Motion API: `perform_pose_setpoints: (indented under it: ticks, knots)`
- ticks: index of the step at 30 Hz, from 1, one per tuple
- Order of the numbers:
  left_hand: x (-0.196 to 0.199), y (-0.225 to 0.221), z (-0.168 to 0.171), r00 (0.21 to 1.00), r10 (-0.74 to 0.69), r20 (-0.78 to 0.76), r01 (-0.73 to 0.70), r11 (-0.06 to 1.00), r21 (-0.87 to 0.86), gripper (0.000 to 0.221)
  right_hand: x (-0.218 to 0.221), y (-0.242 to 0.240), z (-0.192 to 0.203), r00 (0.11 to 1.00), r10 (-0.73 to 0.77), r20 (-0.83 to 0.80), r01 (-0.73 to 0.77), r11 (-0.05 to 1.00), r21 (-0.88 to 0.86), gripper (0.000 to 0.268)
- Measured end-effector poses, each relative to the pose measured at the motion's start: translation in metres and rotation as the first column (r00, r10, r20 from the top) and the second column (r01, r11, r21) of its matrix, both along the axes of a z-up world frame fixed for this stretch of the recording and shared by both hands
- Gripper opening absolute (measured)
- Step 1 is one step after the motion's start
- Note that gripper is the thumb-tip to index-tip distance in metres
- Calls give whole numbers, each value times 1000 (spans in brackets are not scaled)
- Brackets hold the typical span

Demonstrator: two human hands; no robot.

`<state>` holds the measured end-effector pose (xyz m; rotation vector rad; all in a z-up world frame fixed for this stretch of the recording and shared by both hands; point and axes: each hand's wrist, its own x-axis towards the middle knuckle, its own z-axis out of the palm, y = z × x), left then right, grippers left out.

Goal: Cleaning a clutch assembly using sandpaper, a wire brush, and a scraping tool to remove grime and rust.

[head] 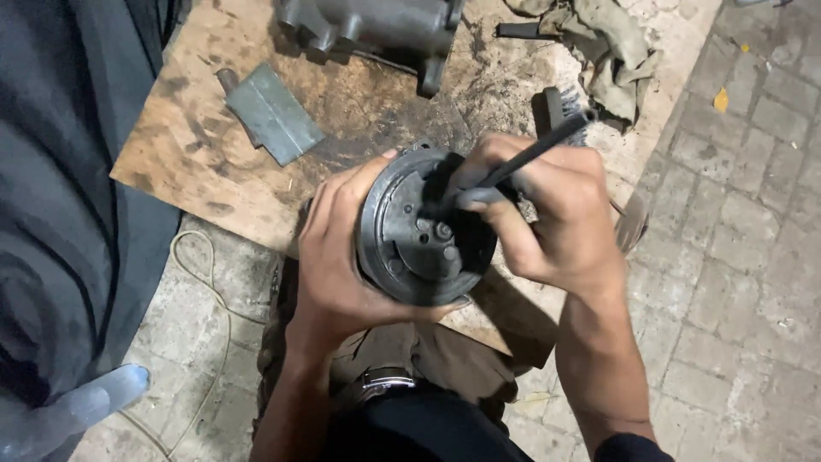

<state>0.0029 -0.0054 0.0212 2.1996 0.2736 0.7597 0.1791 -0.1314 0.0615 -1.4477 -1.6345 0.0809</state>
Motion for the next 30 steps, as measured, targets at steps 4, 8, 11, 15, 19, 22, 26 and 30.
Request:
perform_pose_setpoints:
  ticks: [4, 8, 11, 15, 19, 22, 26, 30]
  knots:
    - [4, 3, -2, 998, 11, 54, -16, 997, 81, 102, -3, 2, 6, 998, -36, 50, 37, 999, -32, 27]
    - [3, 3, -6, 996, 13, 89, -22, 995, 100, 101, 2, -5, -4, 998, -10, 56, 16, 994, -106, 22]
    - [2, 3, -6, 999, 27, 30, -28, 999, 45, 106, -13, 3, 20, 1000, -22, -20, 23, 999, 45, 24]
    - [-1, 5, -5, 999, 39, -9, -39, 998, -54, 106, -10, 2, 8, 1000, 13, 0, -13, 1000, -25, 31]
    - [-1, 8, -10, 997, 71, -29, -73, 995, -65, 113, -11, 4, 4, 998, -56, 36, 58, 997, -50, 29]
    - [-5, 7, -18, 995, 74, -69, -79, 993, -82, 116, -10, -2, 4, 994, -76, 83, 82, 994, -72, 35]
    - [-3, 12, -23, 998, 59, 24, -58, 997, -47, 115, -11, -5, -2, 989, -127, 72, 121, 990, 76, 30]
    - [-10, 14, -17, 998, 54, -21, -56, 994, -95, 114, -7, 3, -15, 998, -64, -14, 64, 996, 59, 32]
